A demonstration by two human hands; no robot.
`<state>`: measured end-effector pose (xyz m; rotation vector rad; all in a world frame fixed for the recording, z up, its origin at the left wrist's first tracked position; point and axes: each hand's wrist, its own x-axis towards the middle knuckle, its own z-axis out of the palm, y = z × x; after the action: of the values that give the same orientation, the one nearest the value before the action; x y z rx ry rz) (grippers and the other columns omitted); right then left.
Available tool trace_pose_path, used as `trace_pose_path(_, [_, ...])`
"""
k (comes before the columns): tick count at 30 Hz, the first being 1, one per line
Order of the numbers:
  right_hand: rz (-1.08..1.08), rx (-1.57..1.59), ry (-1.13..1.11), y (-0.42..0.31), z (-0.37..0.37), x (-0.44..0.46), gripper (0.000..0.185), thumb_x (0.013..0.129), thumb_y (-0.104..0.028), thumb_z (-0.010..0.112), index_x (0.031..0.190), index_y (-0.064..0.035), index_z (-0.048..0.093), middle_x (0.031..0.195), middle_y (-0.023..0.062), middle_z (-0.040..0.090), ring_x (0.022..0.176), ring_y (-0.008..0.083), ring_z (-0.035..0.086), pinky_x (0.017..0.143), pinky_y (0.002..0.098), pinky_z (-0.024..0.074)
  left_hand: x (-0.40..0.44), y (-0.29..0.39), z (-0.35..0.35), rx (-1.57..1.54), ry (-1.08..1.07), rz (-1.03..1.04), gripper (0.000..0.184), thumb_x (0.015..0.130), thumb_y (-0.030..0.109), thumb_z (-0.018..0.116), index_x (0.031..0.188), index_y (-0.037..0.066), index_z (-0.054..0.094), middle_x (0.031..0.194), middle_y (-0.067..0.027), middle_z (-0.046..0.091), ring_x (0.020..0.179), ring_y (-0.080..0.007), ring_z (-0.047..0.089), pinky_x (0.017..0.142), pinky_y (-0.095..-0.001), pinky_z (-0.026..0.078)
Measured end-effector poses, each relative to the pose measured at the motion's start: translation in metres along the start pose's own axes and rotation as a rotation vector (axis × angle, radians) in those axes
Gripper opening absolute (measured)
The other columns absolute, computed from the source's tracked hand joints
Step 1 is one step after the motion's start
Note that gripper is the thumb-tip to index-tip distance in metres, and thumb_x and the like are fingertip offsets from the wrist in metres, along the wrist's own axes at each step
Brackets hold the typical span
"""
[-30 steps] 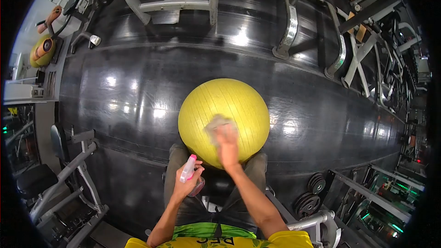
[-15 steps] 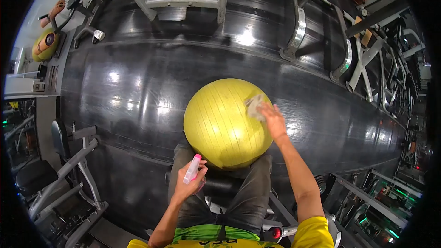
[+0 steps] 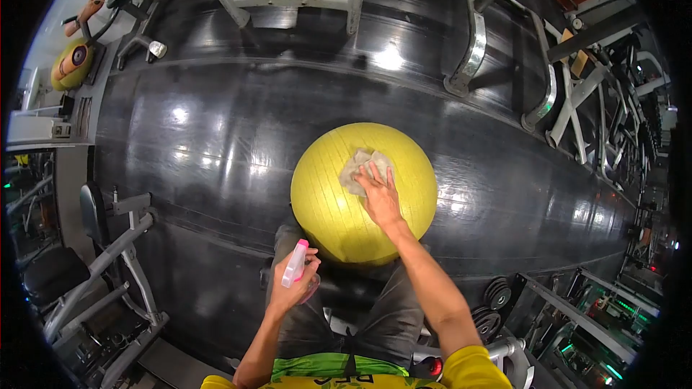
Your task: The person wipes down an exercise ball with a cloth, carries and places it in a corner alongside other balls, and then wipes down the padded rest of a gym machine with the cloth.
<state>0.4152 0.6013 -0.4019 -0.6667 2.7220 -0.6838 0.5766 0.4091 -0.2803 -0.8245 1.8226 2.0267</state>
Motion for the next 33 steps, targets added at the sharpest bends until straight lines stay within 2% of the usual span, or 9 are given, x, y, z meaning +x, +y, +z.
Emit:
trace_pose_path(6, [-0.520, -0.265, -0.179, 0.082, -0.038, -0.017, 0.048, 0.075, 0.004, 0.054, 0.118, -0.0156, 0.056, 0.135, 0.0065, 0.049, 0.133, 0.0220, 0.035, 0.113, 0.0381, 0.0261, -0.001, 0.000, 0.003, 0.009, -0.015, 0.042, 0.026, 0.084, 0.002, 0.062, 0.109, -0.003, 0.058, 0.086, -0.0071, 0.063, 0.064, -0.0073, 0.057, 0.057, -0.0213, 0.046])
trace_pose_path(13, [0.767, 0.191, -0.005, 0.141, -0.056, -0.011, 0.041, 0.082, -0.002, 0.045, 0.121, -0.0107, 0.054, 0.122, 0.0184, 0.056, 0.116, 0.0346, 0.052, 0.093, 0.0407, 0.0448, -0.009, 0.013, 0.004, -0.038, 0.001, 0.000, 0.026, 0.085, 0.000, 0.061, 0.110, -0.006, 0.057, 0.089, -0.0095, 0.064, 0.066, -0.0090, 0.058, 0.059, -0.0220, 0.047])
trace_pose_path(16, [0.605, 0.206, 0.212, 0.085, -0.016, 0.000, 0.049, 0.076, 0.004, 0.045, 0.124, -0.0044, 0.052, 0.115, 0.0214, 0.058, 0.105, 0.0383, 0.057, 0.097, 0.0435, 0.0411, -0.014, 0.015, 0.012, -0.066, 0.006, 0.033, 0.026, 0.085, 0.000, 0.061, 0.110, -0.007, 0.056, 0.090, -0.0113, 0.064, 0.066, -0.0103, 0.058, 0.059, -0.0230, 0.048])
trace_pose_path(19, [0.081, -0.047, 0.402, 0.012, 0.050, 0.011, 0.046, 0.075, 0.006, 0.047, 0.118, -0.0047, 0.057, 0.116, 0.0169, 0.059, 0.110, 0.0332, 0.056, 0.107, 0.0475, 0.0284, -0.009, 0.020, 0.014, -0.072, -0.025, 0.071, 0.025, 0.086, 0.000, 0.061, 0.109, -0.007, 0.056, 0.091, -0.0121, 0.064, 0.066, -0.0109, 0.058, 0.059, -0.0238, 0.048])
trace_pose_path(22, [-0.167, 0.055, -0.014, -0.062, 0.077, -0.002, 0.034, 0.083, -0.009, 0.048, 0.114, -0.0109, 0.060, 0.123, 0.0111, 0.058, 0.122, 0.0206, 0.049, 0.113, 0.0451, 0.0189, -0.009, 0.021, 0.013, -0.021, -0.003, 0.114, 0.025, 0.085, -0.001, 0.057, 0.109, -0.005, 0.056, 0.089, -0.0145, 0.064, 0.062, -0.0139, 0.059, 0.059, -0.0269, 0.049])
trace_pose_path(24, [-0.400, -0.180, -0.230, -0.084, 0.088, -0.012, 0.031, 0.081, -0.009, 0.049, 0.109, -0.0126, 0.061, 0.121, 0.0081, 0.059, 0.119, 0.0187, 0.051, 0.112, 0.0412, 0.0228, -0.010, 0.025, 0.010, 0.024, -0.009, 0.122, 0.025, 0.084, -0.001, 0.057, 0.109, -0.005, 0.056, 0.089, -0.0145, 0.064, 0.062, -0.0139, 0.059, 0.059, -0.0269, 0.049])
trace_pose_path(28, [-0.704, -0.429, -0.038, -0.030, 0.073, -0.004, 0.026, 0.083, -0.012, 0.048, 0.104, -0.0154, 0.062, 0.120, 0.0036, 0.060, 0.115, 0.0164, 0.054, 0.105, 0.0341, 0.0356, -0.017, 0.032, 0.002, 0.071, -0.015, 0.148, 0.025, 0.084, -0.001, 0.059, 0.108, -0.005, 0.057, 0.090, -0.0128, 0.065, 0.064, -0.0110, 0.059, 0.059, -0.0243, 0.049])
trace_pose_path(30, [-0.302, 0.039, -0.306, 0.002, 0.032, 0.024, 0.028, 0.081, -0.006, 0.050, 0.106, -0.0132, 0.061, 0.118, 0.0051, 0.060, 0.108, 0.0203, 0.058, 0.092, 0.0318, 0.0473, -0.019, 0.032, -0.002, 0.056, -0.007, 0.147, 0.025, 0.083, -0.001, 0.060, 0.108, -0.005, 0.058, 0.090, -0.0114, 0.065, 0.065, -0.0082, 0.058, 0.058, -0.0224, 0.048])
trace_pose_path(33, [0.007, -0.100, 0.078, 0.064, -0.014, 0.048, 0.039, 0.074, 0.006, 0.052, 0.108, -0.0121, 0.060, 0.109, 0.0120, 0.062, 0.097, 0.0295, 0.062, 0.081, 0.0380, 0.0522, -0.018, 0.030, -0.007, 0.055, -0.005, 0.143, 0.025, 0.083, 0.000, 0.060, 0.108, -0.005, 0.058, 0.090, -0.0110, 0.066, 0.065, -0.0084, 0.059, 0.057, -0.0221, 0.048])
